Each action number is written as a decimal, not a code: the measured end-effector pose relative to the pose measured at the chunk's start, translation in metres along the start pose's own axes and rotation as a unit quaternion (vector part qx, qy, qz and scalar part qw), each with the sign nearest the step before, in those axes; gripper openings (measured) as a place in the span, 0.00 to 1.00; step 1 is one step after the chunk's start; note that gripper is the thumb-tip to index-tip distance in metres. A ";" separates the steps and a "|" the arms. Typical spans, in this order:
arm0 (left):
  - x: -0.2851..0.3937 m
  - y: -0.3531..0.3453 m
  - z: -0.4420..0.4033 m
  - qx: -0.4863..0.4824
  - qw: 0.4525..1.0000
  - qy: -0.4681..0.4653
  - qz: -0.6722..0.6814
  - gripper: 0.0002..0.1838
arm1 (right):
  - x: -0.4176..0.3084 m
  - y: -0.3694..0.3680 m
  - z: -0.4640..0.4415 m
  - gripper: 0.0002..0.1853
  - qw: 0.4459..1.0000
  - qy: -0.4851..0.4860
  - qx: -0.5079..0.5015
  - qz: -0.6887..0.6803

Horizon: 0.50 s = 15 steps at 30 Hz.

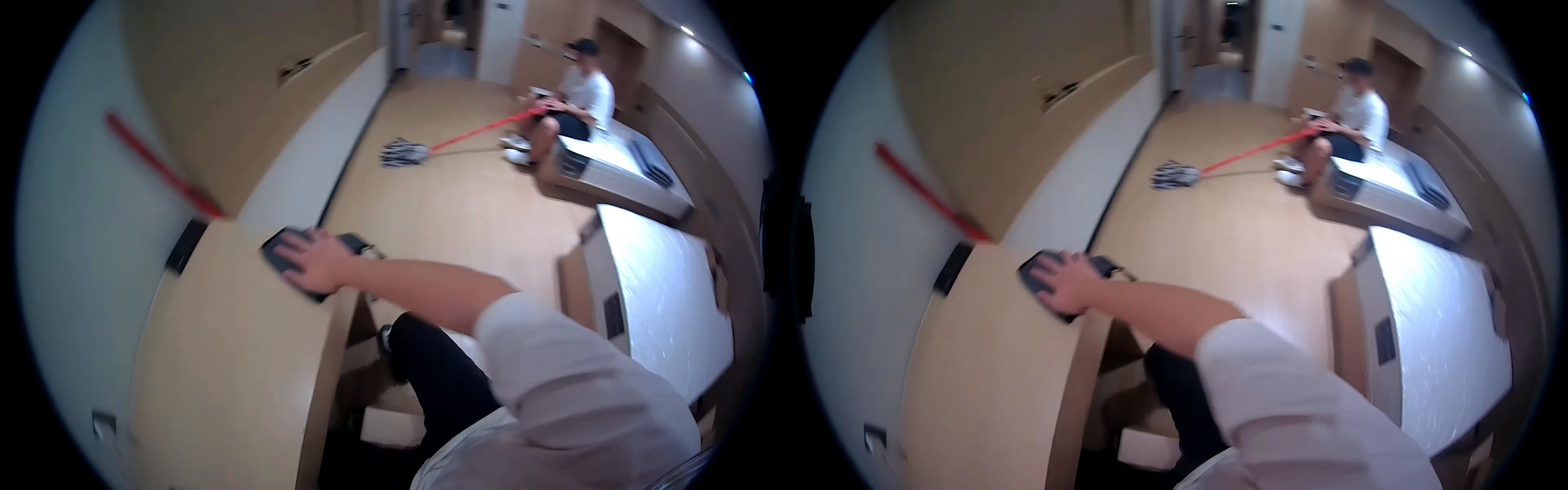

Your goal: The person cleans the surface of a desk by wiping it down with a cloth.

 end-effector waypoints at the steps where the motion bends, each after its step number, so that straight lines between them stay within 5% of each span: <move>1: 0.005 -0.002 0.001 -0.014 0.963 0.222 -0.150 0.31 | 0.000 -0.001 0.002 0.37 0.999 0.005 0.019 0.034; 3: -0.059 0.001 0.018 0.003 0.945 0.306 -0.112 0.31 | -0.001 0.001 -0.001 0.36 0.999 0.011 0.006 0.049; 4: -0.016 -0.004 0.009 0.008 0.936 0.334 -0.113 0.31 | -0.004 0.002 -0.004 0.36 0.997 0.035 0.025 0.062; 15: 0.018 -0.004 -0.002 0.048 0.936 0.315 -0.146 0.26 | -0.048 -0.008 -0.119 0.35 0.996 0.061 0.006 0.069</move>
Point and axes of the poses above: each hand's wrist, its own z-axis away from the middle knuckle, its own y-axis out of the back of the hand, x = y × z, the point moved 7 cm from there along -z, towards the middle knuckle, and after that the axes turned 12 degrees about z, right-handed, at the moved point
